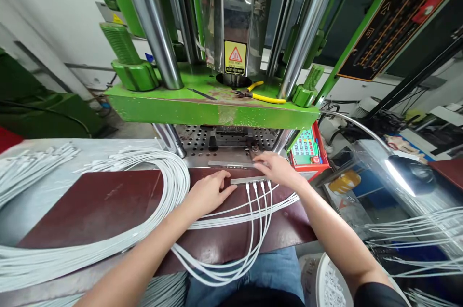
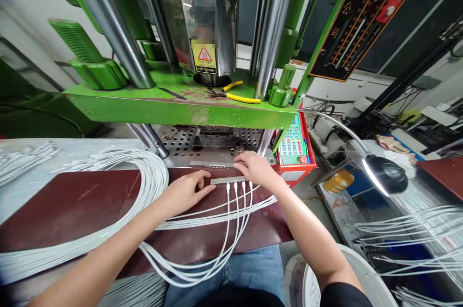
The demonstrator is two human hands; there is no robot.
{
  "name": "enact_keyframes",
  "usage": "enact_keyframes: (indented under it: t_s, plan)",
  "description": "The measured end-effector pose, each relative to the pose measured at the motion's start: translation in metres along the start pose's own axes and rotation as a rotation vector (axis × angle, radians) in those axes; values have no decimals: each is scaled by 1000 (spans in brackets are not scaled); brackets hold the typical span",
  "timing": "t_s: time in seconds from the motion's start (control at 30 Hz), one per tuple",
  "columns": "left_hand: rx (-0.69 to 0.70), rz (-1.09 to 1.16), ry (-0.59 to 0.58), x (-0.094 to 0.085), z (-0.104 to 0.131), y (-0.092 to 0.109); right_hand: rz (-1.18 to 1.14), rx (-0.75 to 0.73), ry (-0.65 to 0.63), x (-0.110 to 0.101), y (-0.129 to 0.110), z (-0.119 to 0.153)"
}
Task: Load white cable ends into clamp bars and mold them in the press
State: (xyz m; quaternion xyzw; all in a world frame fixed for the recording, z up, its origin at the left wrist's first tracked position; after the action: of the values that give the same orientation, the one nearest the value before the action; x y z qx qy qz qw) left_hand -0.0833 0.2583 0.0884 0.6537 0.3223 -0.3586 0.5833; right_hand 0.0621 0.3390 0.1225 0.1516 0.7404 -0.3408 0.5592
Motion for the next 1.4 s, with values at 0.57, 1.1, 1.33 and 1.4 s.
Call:
enact_keyframes:
  t_s: [0.57, 1.1, 1.33, 1.4]
  plan:
    - [195, 109, 283, -73, -15, 34, -525, -29, -198, -22, -18, 29]
    - [-344, 1367, -293, 84, 57, 84, -280, 60, -110, -22, -13, -26]
    - [-380, 1496, -190, 72, 33, 61, -30, 111, -111, -9, -6, -61]
    - [-390, 1522, -155, 71, 25, 56, 30, 132, -112, -5, -6, -73]
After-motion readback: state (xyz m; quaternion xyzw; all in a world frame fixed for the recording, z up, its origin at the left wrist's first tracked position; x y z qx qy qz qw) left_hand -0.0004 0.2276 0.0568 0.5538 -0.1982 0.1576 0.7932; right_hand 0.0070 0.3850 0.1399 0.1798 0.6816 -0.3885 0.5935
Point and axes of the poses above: each hand's wrist, its own z-axis away from the middle knuckle, its own x-axis out of the palm, y = z × x, the point moved 8 cm from there along -z, towards the middle knuckle, and after that the axes turned 3 degrees about x, right-handed, at the moved point
